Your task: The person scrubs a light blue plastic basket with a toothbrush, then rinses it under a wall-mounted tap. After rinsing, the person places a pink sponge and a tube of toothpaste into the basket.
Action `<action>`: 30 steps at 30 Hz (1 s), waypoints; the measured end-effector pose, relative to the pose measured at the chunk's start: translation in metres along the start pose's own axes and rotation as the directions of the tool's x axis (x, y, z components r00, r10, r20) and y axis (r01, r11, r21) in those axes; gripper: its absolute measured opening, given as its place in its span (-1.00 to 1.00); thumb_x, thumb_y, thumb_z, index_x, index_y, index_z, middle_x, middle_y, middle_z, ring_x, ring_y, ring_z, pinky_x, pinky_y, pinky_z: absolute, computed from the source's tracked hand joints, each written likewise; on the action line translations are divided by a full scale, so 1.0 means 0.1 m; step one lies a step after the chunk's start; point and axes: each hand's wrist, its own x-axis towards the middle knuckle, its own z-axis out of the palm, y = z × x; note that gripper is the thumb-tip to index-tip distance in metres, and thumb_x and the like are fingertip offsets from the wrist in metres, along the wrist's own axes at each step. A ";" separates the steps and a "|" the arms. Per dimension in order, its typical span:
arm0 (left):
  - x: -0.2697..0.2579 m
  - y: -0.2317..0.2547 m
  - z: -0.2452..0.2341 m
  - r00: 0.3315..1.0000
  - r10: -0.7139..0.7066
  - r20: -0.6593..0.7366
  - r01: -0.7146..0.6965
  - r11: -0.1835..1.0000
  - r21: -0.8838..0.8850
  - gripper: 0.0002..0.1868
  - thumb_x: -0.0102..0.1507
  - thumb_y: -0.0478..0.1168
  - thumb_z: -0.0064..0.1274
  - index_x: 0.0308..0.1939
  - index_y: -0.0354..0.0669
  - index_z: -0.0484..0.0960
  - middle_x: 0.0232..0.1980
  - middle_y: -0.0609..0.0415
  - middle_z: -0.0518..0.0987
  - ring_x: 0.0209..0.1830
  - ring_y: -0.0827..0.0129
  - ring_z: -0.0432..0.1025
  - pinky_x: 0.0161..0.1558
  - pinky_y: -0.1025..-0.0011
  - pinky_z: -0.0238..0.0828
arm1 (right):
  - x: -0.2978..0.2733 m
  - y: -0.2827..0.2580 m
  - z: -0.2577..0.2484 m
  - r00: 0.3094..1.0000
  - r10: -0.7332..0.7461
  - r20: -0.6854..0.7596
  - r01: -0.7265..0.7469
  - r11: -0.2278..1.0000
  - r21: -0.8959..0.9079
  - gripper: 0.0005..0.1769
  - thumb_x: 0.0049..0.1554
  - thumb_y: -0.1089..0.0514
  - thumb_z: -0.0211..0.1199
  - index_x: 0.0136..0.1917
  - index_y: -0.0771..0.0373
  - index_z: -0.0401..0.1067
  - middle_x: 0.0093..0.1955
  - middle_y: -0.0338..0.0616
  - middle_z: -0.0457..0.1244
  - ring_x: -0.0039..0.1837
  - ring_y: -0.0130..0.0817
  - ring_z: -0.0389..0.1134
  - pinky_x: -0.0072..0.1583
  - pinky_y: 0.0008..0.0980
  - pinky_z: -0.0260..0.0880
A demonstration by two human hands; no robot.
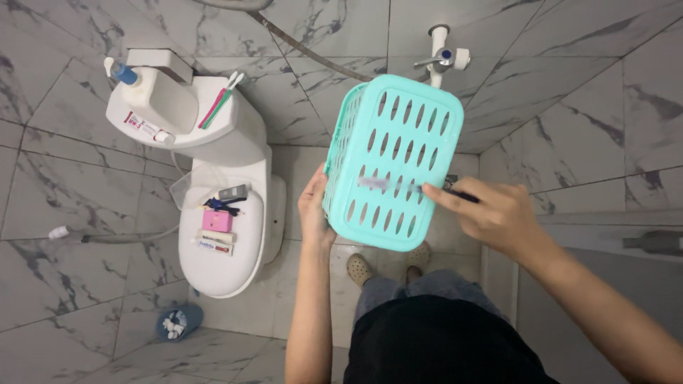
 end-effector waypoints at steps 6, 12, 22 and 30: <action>-0.01 -0.04 0.06 0.998 -0.014 -0.062 0.020 0.995 0.096 -0.57 0.38 -0.25 0.01 0.30 -0.41 0.53 0.15 -0.11 0.64 -0.01 0.34 0.57 -0.01 0.38 0.55 | -0.03 -0.02 -0.01 0.998 -0.053 -0.045 0.055 0.998 0.038 -0.38 0.12 0.36 0.27 0.32 -0.27 0.49 -0.20 -0.46 0.32 -0.37 -0.58 0.19 -0.35 -0.54 0.23; -0.01 -0.01 0.03 0.999 0.030 -0.043 -0.029 0.999 0.020 -0.57 0.38 -0.23 0.00 0.29 -0.40 0.53 0.13 -0.12 0.65 -0.01 0.33 0.58 0.01 0.37 0.57 | -0.03 0.03 -0.02 0.997 -0.075 -0.026 0.077 0.995 0.062 -0.40 0.09 0.36 0.31 0.29 -0.25 0.51 -0.23 -0.46 0.33 -0.41 -0.60 0.18 -0.41 -0.56 0.17; -0.03 0.00 0.07 0.999 0.015 -0.041 -0.014 1.000 0.006 -0.57 0.37 -0.22 0.00 0.28 -0.38 0.53 0.14 -0.11 0.65 0.01 0.32 0.58 0.02 0.36 0.57 | -0.18 0.05 0.09 0.988 -0.149 -0.043 0.152 0.984 0.088 -0.33 0.05 0.42 0.26 0.26 -0.31 0.52 -0.22 -0.45 0.34 -0.39 -0.63 0.21 -0.43 -0.61 0.15; -0.02 -0.01 0.02 1.000 0.004 -0.029 -0.005 1.000 -0.015 -0.56 0.36 -0.20 0.03 0.28 -0.36 0.55 0.12 -0.12 0.65 -0.04 0.34 0.58 -0.04 0.40 0.58 | -0.15 0.07 -0.01 0.991 -0.132 0.010 0.129 0.980 0.154 -0.26 -0.01 0.42 0.24 0.29 -0.32 0.50 -0.19 -0.46 0.33 -0.34 -0.58 0.25 -0.36 -0.56 0.25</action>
